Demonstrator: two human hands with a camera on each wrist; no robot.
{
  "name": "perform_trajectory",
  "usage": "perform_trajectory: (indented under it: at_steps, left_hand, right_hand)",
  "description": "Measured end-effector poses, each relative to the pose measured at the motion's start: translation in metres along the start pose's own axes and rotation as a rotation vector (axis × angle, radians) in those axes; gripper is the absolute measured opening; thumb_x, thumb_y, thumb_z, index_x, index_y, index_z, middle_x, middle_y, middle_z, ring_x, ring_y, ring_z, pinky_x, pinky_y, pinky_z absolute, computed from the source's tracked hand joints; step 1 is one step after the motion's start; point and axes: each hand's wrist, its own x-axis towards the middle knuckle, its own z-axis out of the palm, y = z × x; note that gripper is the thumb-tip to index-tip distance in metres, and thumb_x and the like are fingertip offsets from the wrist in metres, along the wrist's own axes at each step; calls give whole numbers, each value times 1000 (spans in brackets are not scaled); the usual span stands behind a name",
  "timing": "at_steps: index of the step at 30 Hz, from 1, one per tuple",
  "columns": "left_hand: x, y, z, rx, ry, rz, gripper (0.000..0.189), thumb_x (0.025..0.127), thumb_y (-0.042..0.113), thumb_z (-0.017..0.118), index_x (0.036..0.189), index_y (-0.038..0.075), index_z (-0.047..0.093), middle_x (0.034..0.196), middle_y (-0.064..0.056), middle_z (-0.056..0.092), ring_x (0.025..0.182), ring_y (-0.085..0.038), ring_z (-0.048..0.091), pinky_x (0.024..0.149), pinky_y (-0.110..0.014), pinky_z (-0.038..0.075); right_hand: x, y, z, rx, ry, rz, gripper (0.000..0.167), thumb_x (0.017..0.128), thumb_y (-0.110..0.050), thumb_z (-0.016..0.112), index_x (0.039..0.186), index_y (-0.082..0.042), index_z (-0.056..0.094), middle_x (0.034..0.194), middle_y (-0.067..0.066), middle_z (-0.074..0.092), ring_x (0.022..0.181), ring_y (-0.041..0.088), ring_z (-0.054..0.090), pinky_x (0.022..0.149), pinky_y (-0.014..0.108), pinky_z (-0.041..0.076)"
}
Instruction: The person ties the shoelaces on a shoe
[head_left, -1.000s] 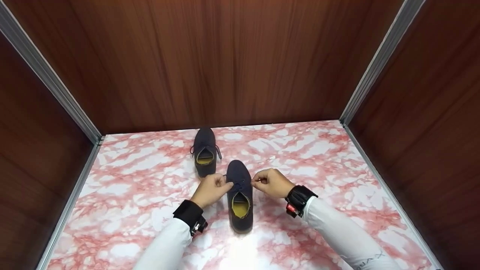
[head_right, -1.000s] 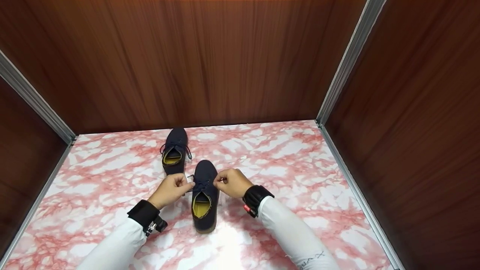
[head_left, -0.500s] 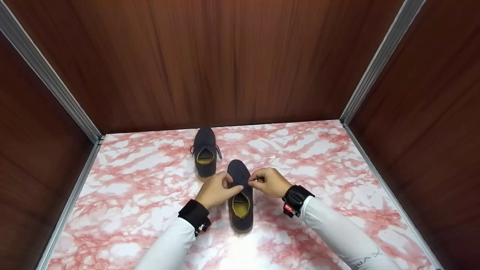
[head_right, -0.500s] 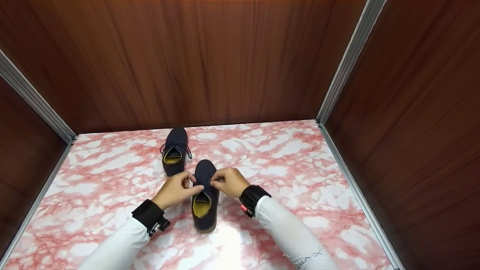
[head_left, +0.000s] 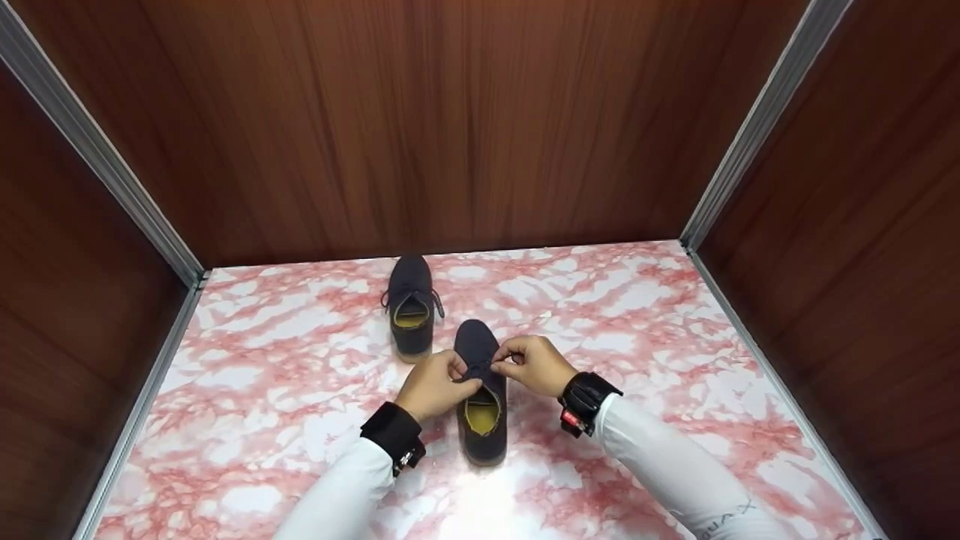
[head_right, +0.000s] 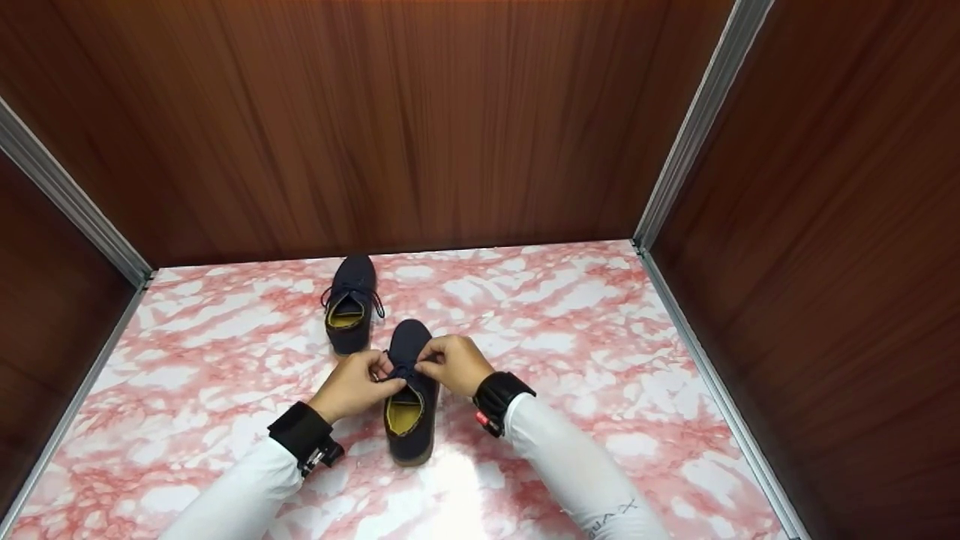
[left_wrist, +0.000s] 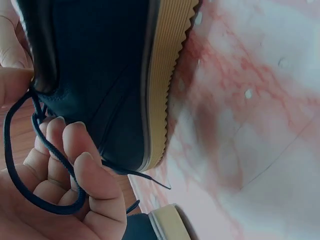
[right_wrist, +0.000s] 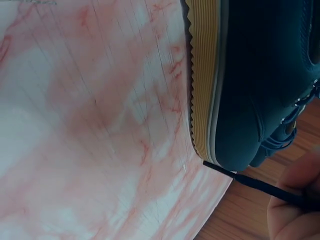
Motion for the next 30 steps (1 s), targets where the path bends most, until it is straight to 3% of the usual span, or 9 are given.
perform_trajectory:
  at_steps: [7,12,18,22,30]
  left_hand:
    - [-3,-1,4,-45,34,-2,22,86,30,79,88,13,67,86,1,67,77,-9,58,73,-26,50]
    - [-4,-3,7,-93,53,7,19,87,26,78,91,12,68,87,0,68,79,-9,59,75,-25,51]
    - [-7,-3,9,-131,85,36,17,87,23,79,92,11,69,89,-3,71,81,-11,62,76,-25,51]
    - [-8,-4,9,-168,89,32,15,87,19,78,92,10,69,88,-4,71,81,-12,62,77,-24,51]
    - [-9,-6,10,-181,97,29,14,86,18,78,93,10,69,89,-3,71,83,-11,62,79,-24,52]
  right_hand:
    - [1,1,7,4,24,45,5,92,-15,80,92,-11,80,87,5,74,67,1,50,62,16,43]
    - [0,0,9,9,37,49,8,96,-14,76,98,-10,82,96,7,75,79,3,59,72,17,51]
    - [-2,-2,11,-12,55,32,15,96,-11,74,108,-8,82,88,5,65,76,3,55,68,16,49]
    - [-1,-2,13,-14,68,24,15,94,-8,76,108,-8,83,90,6,68,81,4,56,71,16,50]
    - [1,-2,17,92,49,78,17,91,-6,79,108,-4,80,99,12,77,84,11,68,74,16,55]
